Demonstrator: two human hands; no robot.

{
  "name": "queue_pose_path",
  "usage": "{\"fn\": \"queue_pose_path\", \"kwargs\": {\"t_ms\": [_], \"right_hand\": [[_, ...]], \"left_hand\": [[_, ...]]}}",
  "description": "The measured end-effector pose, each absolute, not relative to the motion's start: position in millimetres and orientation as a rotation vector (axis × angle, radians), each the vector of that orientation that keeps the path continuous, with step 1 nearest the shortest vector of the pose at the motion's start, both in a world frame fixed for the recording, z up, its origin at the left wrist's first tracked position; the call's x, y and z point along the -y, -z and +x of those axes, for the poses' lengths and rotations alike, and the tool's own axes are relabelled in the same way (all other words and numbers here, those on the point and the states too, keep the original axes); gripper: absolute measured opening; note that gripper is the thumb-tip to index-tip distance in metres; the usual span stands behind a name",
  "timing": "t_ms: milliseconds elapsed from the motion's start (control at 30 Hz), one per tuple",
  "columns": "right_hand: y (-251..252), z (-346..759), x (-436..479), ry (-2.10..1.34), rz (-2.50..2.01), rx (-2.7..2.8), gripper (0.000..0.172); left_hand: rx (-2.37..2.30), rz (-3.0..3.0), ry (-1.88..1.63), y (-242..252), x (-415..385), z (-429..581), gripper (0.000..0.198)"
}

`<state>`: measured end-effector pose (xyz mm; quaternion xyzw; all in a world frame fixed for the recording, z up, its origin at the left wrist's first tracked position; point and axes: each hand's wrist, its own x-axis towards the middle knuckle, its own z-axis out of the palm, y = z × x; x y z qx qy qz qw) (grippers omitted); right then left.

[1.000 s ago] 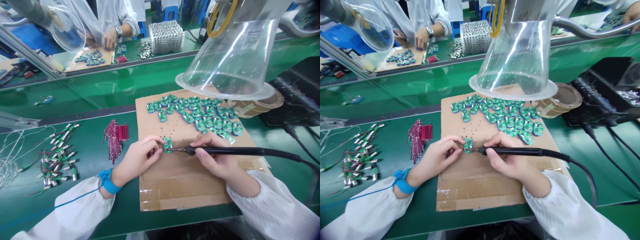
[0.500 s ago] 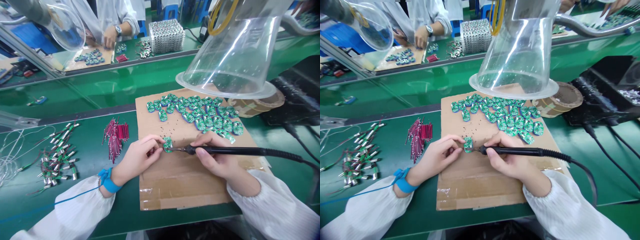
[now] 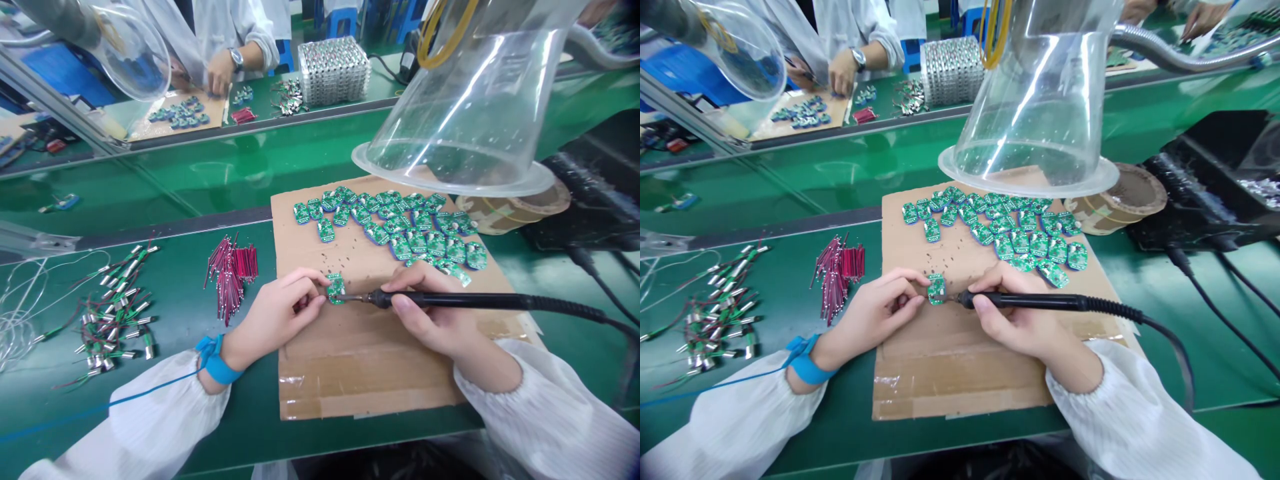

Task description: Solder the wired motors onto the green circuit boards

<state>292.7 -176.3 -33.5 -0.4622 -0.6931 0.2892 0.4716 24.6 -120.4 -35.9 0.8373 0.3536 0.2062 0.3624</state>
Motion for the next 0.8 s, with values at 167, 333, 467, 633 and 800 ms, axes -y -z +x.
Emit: {"fn": "queue_pose_path", "kwargs": {"t_ms": [167, 333, 467, 633, 800], "right_hand": [[32.8, 292.9, 177.2, -0.706, -1.129, 1.7, 0.01], [31.4, 293.0, 177.1, -0.695, -1.134, 1.703, 0.011], [31.8, 293.2, 176.6, -0.702, -1.147, 1.707, 0.011], [32.0, 293.6, 176.7, -0.7, -1.156, 1.707, 0.01], [29.4, 292.6, 175.7, -0.695, -1.156, 1.71, 0.007]], "left_hand": [[-0.893, 2.159, -0.539, 35.0, 119.8, 25.1, 0.013], [-0.89, 2.157, -0.535, 35.1, 119.9, 24.7, 0.013], [-0.886, 2.156, -0.538, 35.3, 120.1, 24.1, 0.013], [-0.884, 2.154, -0.542, 35.8, 120.0, 24.5, 0.013], [-0.884, 2.164, -0.537, 35.0, 120.1, 24.6, 0.013]]}}
